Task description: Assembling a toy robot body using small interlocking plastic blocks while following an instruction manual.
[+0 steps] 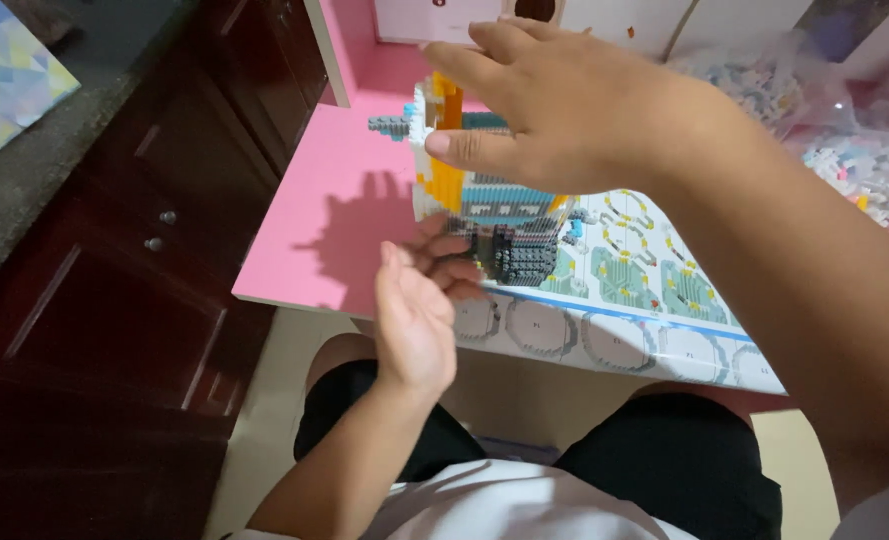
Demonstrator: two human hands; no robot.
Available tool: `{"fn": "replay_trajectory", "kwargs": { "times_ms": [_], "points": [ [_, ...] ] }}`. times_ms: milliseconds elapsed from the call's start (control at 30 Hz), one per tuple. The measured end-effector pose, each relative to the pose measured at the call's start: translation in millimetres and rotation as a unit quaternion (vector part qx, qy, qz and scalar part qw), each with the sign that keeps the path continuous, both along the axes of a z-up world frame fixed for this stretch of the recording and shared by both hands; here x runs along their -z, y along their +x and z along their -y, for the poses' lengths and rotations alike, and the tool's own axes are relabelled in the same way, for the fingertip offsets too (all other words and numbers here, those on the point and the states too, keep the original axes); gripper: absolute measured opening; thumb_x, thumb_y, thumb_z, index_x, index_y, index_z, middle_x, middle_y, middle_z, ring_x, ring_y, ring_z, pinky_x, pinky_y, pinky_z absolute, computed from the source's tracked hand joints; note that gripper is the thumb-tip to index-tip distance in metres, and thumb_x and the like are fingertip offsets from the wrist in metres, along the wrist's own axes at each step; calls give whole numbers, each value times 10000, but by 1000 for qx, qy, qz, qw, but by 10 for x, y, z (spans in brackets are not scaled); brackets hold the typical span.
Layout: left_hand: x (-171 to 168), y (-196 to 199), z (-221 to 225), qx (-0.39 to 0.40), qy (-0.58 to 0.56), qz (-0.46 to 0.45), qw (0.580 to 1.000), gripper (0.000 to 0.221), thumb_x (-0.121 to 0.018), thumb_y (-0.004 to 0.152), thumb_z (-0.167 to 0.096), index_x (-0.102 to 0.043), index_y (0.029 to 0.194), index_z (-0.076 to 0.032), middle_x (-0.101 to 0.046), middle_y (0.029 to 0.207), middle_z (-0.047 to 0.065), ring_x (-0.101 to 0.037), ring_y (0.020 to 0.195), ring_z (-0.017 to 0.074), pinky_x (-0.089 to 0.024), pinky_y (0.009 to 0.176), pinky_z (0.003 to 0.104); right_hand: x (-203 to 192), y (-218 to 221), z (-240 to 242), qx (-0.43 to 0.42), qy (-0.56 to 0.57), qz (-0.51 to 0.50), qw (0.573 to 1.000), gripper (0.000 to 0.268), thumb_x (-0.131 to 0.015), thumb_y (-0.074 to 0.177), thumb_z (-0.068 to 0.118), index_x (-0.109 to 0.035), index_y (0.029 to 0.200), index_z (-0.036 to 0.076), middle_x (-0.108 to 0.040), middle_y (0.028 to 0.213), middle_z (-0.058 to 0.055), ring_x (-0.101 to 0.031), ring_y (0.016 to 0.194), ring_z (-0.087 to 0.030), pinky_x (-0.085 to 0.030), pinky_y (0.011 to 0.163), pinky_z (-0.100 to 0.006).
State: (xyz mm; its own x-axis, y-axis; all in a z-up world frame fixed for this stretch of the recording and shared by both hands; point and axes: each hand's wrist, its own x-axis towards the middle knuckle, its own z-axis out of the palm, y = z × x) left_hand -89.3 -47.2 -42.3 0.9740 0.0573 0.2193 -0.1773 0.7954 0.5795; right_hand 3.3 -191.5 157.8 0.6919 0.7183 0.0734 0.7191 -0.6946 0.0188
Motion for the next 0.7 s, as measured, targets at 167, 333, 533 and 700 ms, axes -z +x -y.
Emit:
{"fn": "replay_trajectory", "kwargs": {
  "times_ms": [167, 333, 533, 700],
  "points": [
    [5, 231, -245, -276, 184, 2, 943, 318, -488, 1017, -371, -584, 1105, -81, -598, 1021, 54, -585, 939, 178, -471, 829, 316, 6, -4, 11, -18, 21, 7, 1000, 837, -345, 1072, 666, -359, 1639, 52, -500, 1501, -260, -441, 1395, -457, -388, 1011, -625],
    [-226, 595, -554, -126, 486, 99, 859, 726, -671, 880, -129, -381, 1545, -96, -514, 1529, 122, -494, 1426, 279, -418, 1197, 453, -42, 77, 65, -30, 8, -34, 999, 899, -323, 1005, 707, -251, 1704, 146, -258, 1700, -291, -224, 1571, -439, -219, 1169, -608],
    [-328, 426, -388, -42, 534, 6, 845, 640, -841, 838, -174, -576, 1420, -137, -756, 1232, 56, -760, 1067, 179, -655, 887, 289, -47, 297, 379, -196, 36, 72, 977, 953, -448, 981, 693, -386, 1659, 27, -416, 1626, -371, -390, 1501, -507, -277, 1188, -592],
    [-325, 159, -69, -138, 602, -20, 786, 544, -922, 772, -334, -614, 1164, -117, -746, 1045, 64, -734, 889, 184, -661, 781, 330, -40, 325, 720, -208, -5, 132, 969, 1042, -375, 935, 777, -416, 1655, 26, -465, 1618, -365, -470, 1449, -546, -328, 1158, -630]
  ]
}}
